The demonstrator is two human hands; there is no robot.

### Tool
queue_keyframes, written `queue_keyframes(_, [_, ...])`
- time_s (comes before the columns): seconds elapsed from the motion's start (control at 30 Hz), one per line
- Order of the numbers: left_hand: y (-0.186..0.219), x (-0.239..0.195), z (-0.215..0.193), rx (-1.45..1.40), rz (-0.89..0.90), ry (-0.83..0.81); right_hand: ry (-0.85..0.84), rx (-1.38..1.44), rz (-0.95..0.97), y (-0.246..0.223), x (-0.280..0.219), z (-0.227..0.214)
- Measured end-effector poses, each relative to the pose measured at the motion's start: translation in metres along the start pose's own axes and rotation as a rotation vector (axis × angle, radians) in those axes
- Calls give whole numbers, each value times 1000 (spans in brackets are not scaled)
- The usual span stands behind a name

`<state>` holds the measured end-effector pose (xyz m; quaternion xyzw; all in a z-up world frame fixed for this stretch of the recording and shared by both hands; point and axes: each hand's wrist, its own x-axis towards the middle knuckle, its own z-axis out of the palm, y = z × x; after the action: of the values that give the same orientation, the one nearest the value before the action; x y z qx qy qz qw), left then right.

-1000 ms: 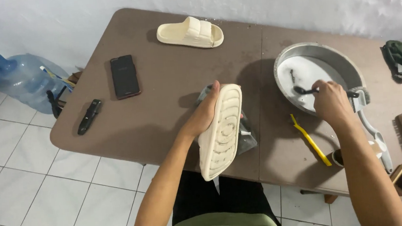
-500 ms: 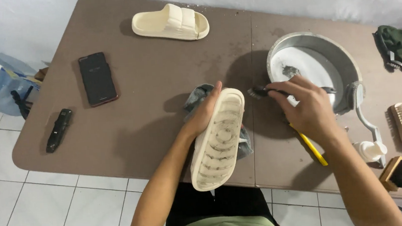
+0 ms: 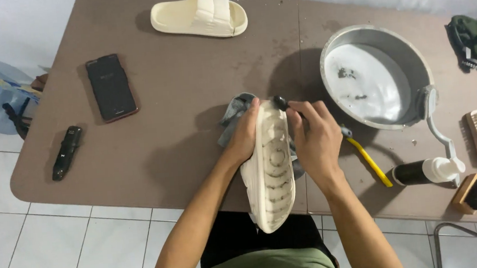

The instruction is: The person scrubs a white slipper with a brush dipped in soapy water, focusing on the sole and edges. They wipe the slipper with a cloth and continue scrubbing different areas of the sole and upper part.

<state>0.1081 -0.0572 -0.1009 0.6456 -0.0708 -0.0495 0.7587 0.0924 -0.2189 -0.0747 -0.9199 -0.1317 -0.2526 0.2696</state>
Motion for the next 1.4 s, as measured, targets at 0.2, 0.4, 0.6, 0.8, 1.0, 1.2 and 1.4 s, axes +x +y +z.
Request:
queue_keyframes(0.2, [9,-3,8,-37,66,54,-23,-10,88,7,-18,-5])
queue_keyframes(0.4, [-7,3,0,12,105,137,-29,-50,104,-6,-21,2])
queue_keyframes(0.6, [-16,7,0,52,159,125,-13,-102,116,4,-10,3])
queue_keyframes(0.8, [13,-16,0,-11,3,113,-127,349,447,-7,7,-2])
queue_keyframes(1.0, [72,-56,-35,-84,150,139,-534,164,429,43,-31,36])
queue_keyframes(1.2, [90,-66,-50,-84,355,104,31,648,60,1,-26,-13])
queue_keyframes(1.4, [89,-69,-15,268,453,77,381,749,-444,-43,-3,31])
